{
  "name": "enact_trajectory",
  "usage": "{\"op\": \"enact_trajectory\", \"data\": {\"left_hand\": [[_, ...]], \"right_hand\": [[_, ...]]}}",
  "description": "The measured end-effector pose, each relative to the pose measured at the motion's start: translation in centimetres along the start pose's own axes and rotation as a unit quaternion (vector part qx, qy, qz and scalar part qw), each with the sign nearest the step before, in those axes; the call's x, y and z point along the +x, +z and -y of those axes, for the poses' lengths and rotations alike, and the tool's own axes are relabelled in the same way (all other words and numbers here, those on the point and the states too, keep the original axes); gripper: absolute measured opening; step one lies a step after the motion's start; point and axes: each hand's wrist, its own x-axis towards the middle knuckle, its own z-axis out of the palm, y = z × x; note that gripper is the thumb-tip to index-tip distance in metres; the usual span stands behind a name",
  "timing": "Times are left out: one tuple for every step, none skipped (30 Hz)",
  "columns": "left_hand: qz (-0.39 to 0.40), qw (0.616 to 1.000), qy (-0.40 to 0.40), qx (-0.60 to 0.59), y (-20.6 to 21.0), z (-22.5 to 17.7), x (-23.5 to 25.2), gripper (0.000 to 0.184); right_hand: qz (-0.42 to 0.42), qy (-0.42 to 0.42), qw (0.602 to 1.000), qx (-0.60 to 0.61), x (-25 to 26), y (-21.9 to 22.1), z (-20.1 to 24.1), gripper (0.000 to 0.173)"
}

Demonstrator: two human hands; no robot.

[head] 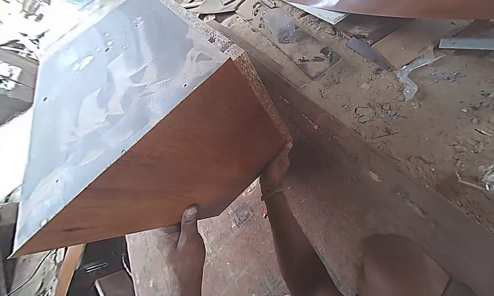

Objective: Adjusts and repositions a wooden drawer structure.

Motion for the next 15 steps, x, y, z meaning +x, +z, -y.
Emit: {"op": "enact_trajectory", "data": {"left_hand": [[-0.006,1.0,0.002,0.002,0.0,0.1,0.0,0.042],[-0.01,1.0,0.007,0.001,0.2,0.1,0.0,0.043],[-0.01,1.0,0.008,0.0,0.3,0.1,0.0,0.045],[-0.009,1.0,0.007,-0.001,0.5,0.0,0.0,0.046],[-0.008,1.0,0.002,-0.001,0.4,-0.1,0.0,0.045],[-0.009,1.0,-0.005,0.0,0.3,-0.3,0.0,0.043],[-0.008,1.0,-0.014,0.0,0.2,-0.4,0.0,0.042],[-0.006,1.0,-0.021,-0.002,0.2,-0.5,0.0,0.042],[-0.004,1.0,-0.026,-0.004,0.2,-0.7,0.1,0.042],[-0.004,1.0,-0.03,-0.004,0.2,-0.8,0.1,0.041],[-0.002,0.999,-0.037,-0.001,0.2,-0.9,0.1,0.04],[0.001,0.999,-0.045,0.0,0.2,-1.1,0.1,0.039],[0.006,0.999,-0.053,0.002,0.1,-1.3,0.0,0.038],[0.011,0.998,-0.058,0.002,0.0,-1.5,0.1,0.037],[0.016,0.998,-0.062,0.0,-0.1,-1.7,0.2,0.037]], "right_hand": [[0.017,-0.011,1.0,0.019,-0.4,-0.1,-0.4,0.065],[0.025,-0.02,0.999,0.03,-0.8,-0.2,-0.7,0.061],[0.029,-0.018,0.999,0.041,-1.2,-0.3,-0.9,0.058],[0.034,-0.004,0.998,0.06,-1.6,-0.5,-1.0,0.056],[0.042,0.015,0.996,0.079,-2.0,-0.6,-1.1,0.054],[0.052,0.034,0.994,0.093,-2.4,-0.9,-1.2,0.051],[0.061,0.053,0.992,0.101,-2.8,-1.2,-1.2,0.046],[0.066,0.071,0.99,0.106,-3.2,-1.5,-1.2,0.04],[0.069,0.087,0.988,0.109,-3.7,-1.7,-1.0,0.034],[0.077,0.103,0.985,0.113,-4.3,-2.0,-0.9,0.029],[0.091,0.124,0.981,0.121,-4.8,-2.5,-0.9,0.025],[0.109,0.15,0.974,0.13,-4.9,-3.1,-1.0,0.024],[0.118,0.165,0.971,0.125,-4.7,-3.7,-1.1,0.025],[0.123,0.157,0.974,0.103,-4.2,-4.3,-1.2,0.027],[0.127,0.129,0.981,0.071,-3.5,-4.7,-1.0,0.03]]}}
